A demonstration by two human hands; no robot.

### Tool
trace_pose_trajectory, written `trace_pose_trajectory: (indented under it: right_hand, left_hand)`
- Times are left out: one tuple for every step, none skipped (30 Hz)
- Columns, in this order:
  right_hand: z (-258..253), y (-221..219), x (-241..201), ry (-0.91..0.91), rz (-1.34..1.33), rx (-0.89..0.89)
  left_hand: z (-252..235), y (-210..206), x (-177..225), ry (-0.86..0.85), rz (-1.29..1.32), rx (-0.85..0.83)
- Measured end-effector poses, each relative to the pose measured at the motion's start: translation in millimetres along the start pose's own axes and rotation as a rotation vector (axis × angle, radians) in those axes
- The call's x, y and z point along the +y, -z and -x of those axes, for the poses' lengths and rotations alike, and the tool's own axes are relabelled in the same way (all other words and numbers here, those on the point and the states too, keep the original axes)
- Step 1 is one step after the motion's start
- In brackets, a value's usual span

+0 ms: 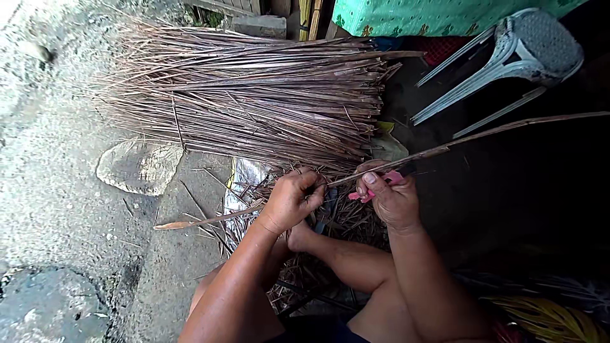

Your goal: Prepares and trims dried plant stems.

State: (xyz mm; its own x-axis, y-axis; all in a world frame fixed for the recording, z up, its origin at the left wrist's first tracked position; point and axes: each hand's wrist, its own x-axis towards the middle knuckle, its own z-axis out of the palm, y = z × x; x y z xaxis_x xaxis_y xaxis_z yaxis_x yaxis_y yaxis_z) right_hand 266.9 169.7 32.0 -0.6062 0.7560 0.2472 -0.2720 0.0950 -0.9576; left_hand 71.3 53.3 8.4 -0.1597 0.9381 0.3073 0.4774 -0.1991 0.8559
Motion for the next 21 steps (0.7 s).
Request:
trace_pose_trajectory:
  right_hand:
    - [-0.1,0.1,0.0,-0.009,-0.013,0.002]
    - [-0.3,0.1,0.0,-0.018,-0.025,0.004]
    - [-0.5,0.0,0.2,-0.026,-0.034,0.006]
    - [-0.5,-0.3,0.8,-0.032,-0.038,0.013]
    - [-0.4,-0.8,1.6,-0.035,-0.039,0.022]
    - [-0.4,-1.5,2.5,-0.037,-0.034,0.03]
    - [-0.3,-2.4,3.2,-0.037,-0.014,0.037]
    - [-0.1,-3.8,3.9,-0.038,0.018,0.043]
    - [0.3,-5.9,4.6,-0.045,0.06,0.047]
    - [1.2,-8.6,5.4,-0.061,0.092,0.039]
    - [2.5,-11.9,6.0,-0.079,0.113,0.025]
    - [3.8,-15.2,6.6,-0.103,0.119,0.011]
    - [4.7,-17.4,7.0,-0.127,0.12,-0.001]
    - [4.7,-18.3,6.9,-0.151,0.124,-0.008]
    - [3.8,-17.6,6.2,-0.178,0.131,-0.015]
    - [2.6,-15.2,5.0,-0.21,0.135,-0.033]
    - [1.2,-11.4,3.8,-0.244,0.137,-0.065]
    - [0.0,-7.1,3.2,-0.266,0.15,-0.11]
    - [-0.8,-3.6,3.7,-0.279,0.172,-0.15]
    - [-1.2,-0.8,4.6,-0.287,0.192,-0.182]
    - [-1.2,1.6,6.2,-0.287,0.191,-0.202]
  left_hand:
    - [-0.2,0.6,0.9,0.003,0.017,-0.017]
    - [-0.1,1.1,1.3,0.007,0.036,-0.033]
    - [0.2,1.3,1.1,0.009,0.052,-0.049]
    - [0.6,1.3,0.3,0.009,0.069,-0.062]
    - [1.0,0.7,-1.1,0.007,0.077,-0.073]
    - [1.2,-0.1,-2.4,0.007,0.079,-0.079]
    - [1.0,-1.3,-3.2,0.004,0.079,-0.078]
    - [0.4,-2.5,-2.9,0.0,0.079,-0.072]
    - [-0.5,-3.4,-1.3,-0.002,0.085,-0.068]
    - [-1.7,-4.9,0.7,-0.011,0.091,-0.059]
    - [-2.3,-7.5,2.3,-0.027,0.085,-0.039]
    - [-2.4,-10.1,3.2,-0.044,0.056,-0.006]
    - [-2.0,-11.8,3.2,-0.055,0.019,0.022]
    - [-1.4,-12.0,1.8,-0.057,-0.014,0.035]
    - [-0.5,-11.3,-0.5,-0.049,-0.038,0.038]
    - [0.2,-9.6,-3.1,-0.032,-0.051,0.033]
    - [0.7,-7.3,-5.5,-0.008,-0.059,0.022]
    - [1.0,-5.0,-7.0,0.019,-0.061,0.01]
    - [0.9,-2.5,-7.9,0.046,-0.053,-0.003]
    - [0.3,-0.4,-8.6,0.066,-0.031,-0.013]
    - [-0.3,1.2,-9.2,0.077,0.005,-0.02]
